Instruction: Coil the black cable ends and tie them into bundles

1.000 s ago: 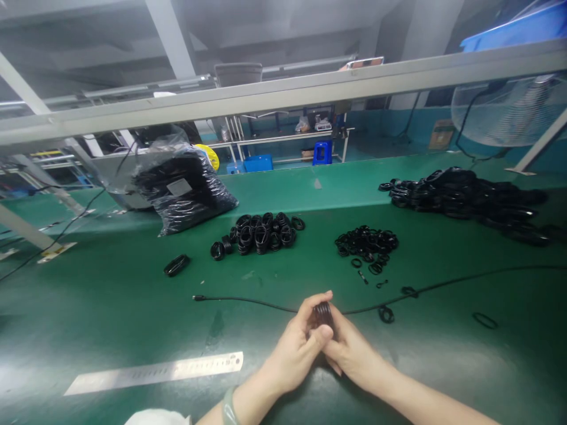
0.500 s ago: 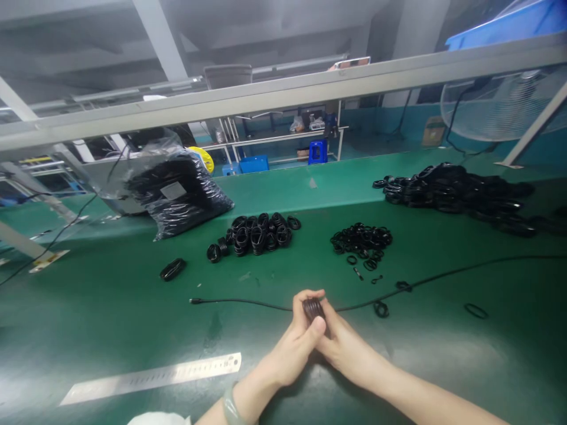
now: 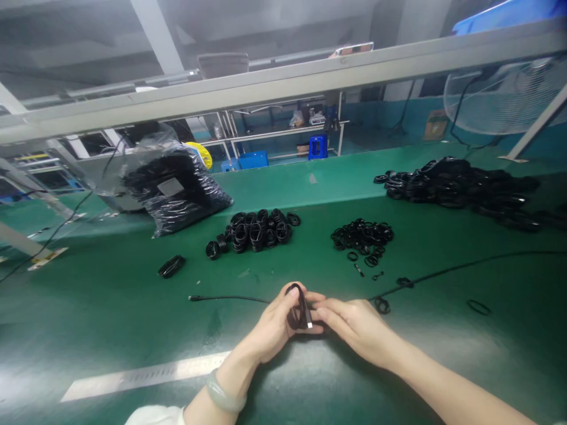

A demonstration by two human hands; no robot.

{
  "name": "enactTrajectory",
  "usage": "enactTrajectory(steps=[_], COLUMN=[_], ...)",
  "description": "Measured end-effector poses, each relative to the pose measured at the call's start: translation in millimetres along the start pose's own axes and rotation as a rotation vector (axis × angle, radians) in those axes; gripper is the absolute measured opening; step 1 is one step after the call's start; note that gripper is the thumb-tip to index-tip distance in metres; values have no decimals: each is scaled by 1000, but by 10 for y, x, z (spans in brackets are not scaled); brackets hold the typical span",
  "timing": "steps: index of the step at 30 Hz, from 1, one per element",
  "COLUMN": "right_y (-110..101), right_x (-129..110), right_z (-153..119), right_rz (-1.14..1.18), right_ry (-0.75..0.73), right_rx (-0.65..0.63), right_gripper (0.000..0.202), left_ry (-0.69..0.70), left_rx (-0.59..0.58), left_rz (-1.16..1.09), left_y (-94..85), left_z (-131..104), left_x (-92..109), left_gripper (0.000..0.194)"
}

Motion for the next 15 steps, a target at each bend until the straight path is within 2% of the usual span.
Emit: enactTrajectory(steps=[2, 6, 10, 15], right_y=[-61, 24, 75, 70], right_x=[-34, -83, -79, -57], right_z=[0, -28, -38, -12], right_rz=[-34, -186, -270, -168], right_ry=[-158, -374, -446, -456], right_rx=[72, -32, -97, -78], right_gripper=[29, 27, 23, 19], left_ry=[-49, -97, -112, -102], left_rx=[-78, -243, -333, -369], left_rz=[2, 8, 29, 27], left_y=[-33, -4, 71, 111], left_z=[-1, 5, 22, 29], left_x=[5, -78, -187, -228], left_gripper=[28, 26, 23, 25])
Point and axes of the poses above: each hand's wrist, its own z-axis towards the middle knuckle, its own y-axis out of the palm, x = y × z, the point moved 6 cm from there along z, towards the middle knuckle, and after that the axes turned 15 degrees about z, right-handed, at the moved point
